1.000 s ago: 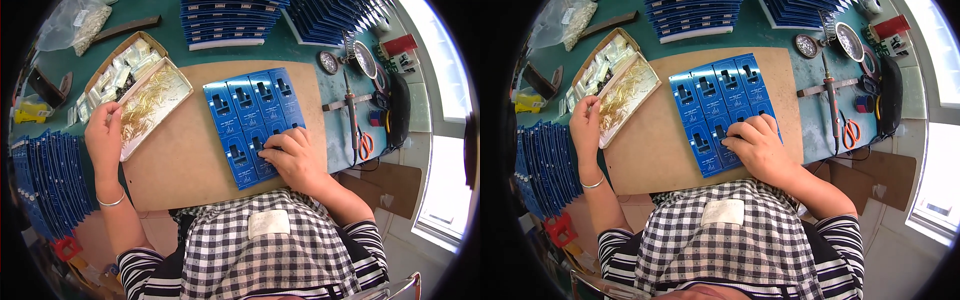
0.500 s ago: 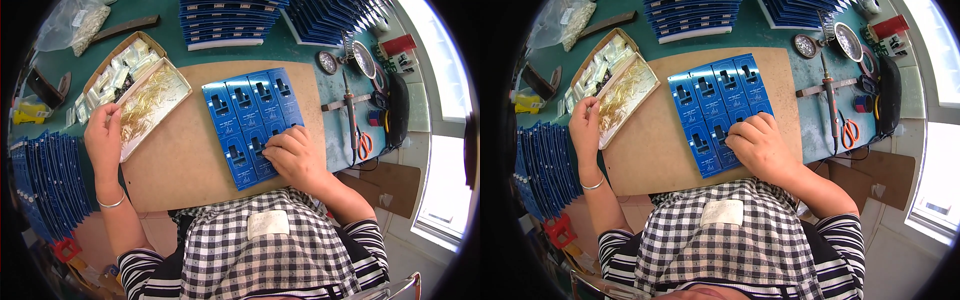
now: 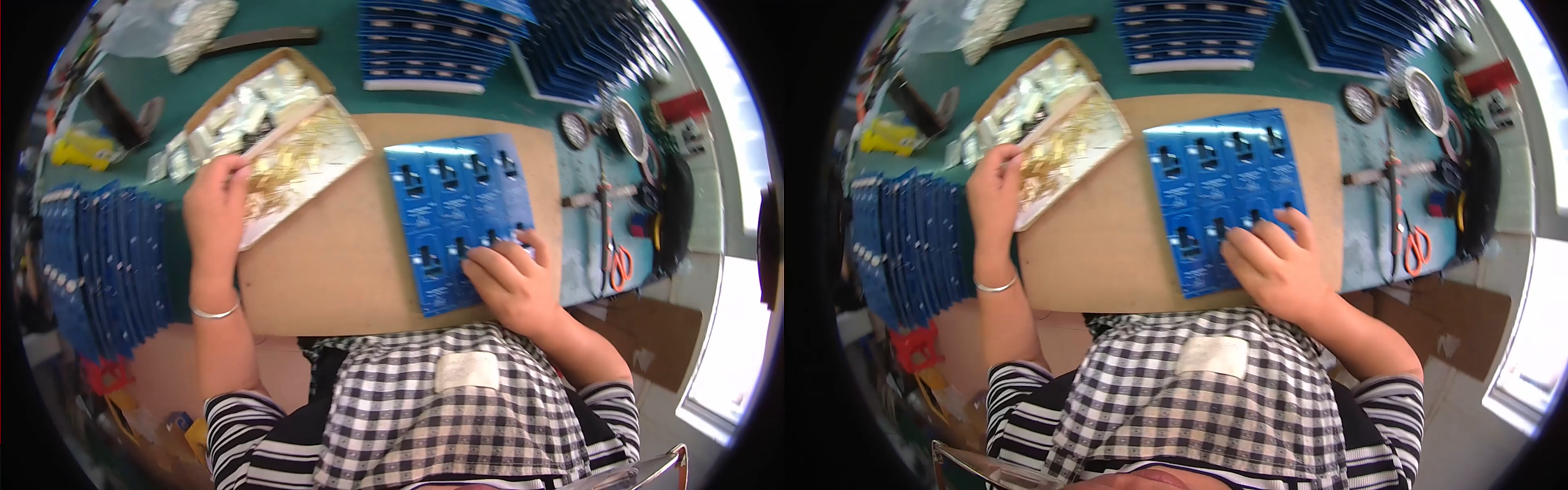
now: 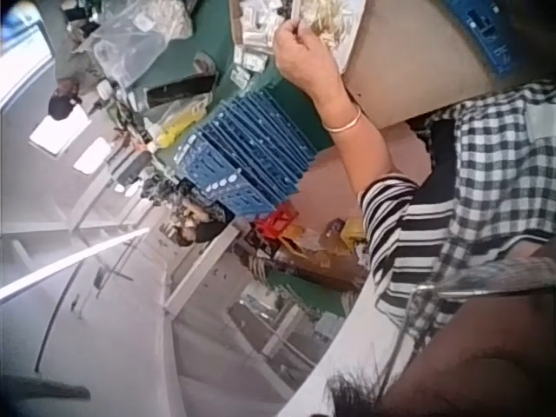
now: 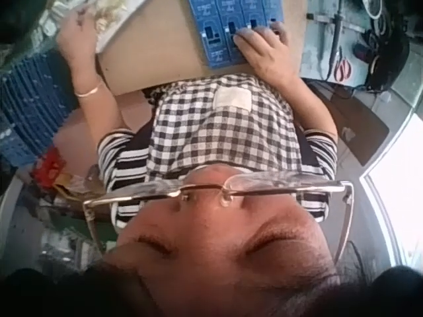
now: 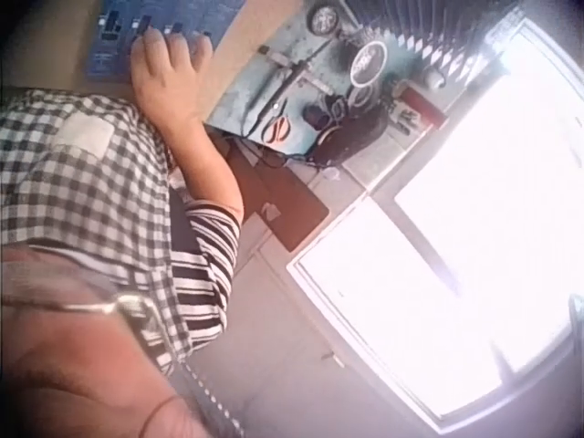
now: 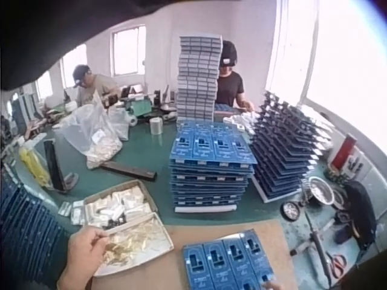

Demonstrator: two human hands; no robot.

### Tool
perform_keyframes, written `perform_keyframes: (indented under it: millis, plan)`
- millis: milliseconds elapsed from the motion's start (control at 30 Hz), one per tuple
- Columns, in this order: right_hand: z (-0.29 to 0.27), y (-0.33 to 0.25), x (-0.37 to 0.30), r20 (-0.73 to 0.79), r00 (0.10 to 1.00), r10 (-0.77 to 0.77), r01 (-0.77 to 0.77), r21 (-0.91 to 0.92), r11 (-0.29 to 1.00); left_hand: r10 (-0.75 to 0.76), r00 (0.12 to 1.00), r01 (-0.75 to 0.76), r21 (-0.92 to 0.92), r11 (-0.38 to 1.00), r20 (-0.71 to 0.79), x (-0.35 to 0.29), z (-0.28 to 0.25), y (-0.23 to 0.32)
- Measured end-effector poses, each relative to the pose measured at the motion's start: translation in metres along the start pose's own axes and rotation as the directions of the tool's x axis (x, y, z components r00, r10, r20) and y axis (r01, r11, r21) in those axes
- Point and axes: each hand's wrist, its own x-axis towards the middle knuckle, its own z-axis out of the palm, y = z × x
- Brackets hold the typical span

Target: The person assembles electronic components onto blue circuit boards by hand, then solders them in place with a soldering iron and solder wire.

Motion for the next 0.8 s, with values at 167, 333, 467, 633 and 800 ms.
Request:
perform_keyframes:
  millis: [167, 333, 467, 633, 800]
  plan:
    - [0.001, -0.004, -0.015, 0.016, 0.998, 0.056, -0.056, -0.018, 0.998, -0.058, 0.996, 0.045, -0.203, 0.978, -0.061, 0.000, 0.005, 0.007]
    - [-0.007, -0.007, -0.019, 0.179, 0.978, 0.107, -0.110, 0.008, 0.994, -0.244, 0.969, 0.227, -0.570, 0.789, 0.047, 0.000, -0.002, 0.014]
    - [-0.008, -0.005, -0.025, 0.153, 0.982, 0.113, -0.119, 0.031, 0.992, -0.203, 0.972, 0.228, -0.659, 0.716, 0.116, -0.008, -0.010, 0.029]
    - [-0.012, -0.006, -0.013, 0.182, 0.975, 0.126, -0.137, 0.052, 0.989, 0.015, 0.789, 0.564, -0.735, 0.376, 0.614, -0.061, 0.006, 0.076]
    - [-0.010, -0.006, -0.009, 0.188, 0.975, 0.119, -0.132, 0.060, 0.989, 0.129, 0.654, 0.695, -0.660, 0.286, 0.745, -0.090, 0.035, 0.095]
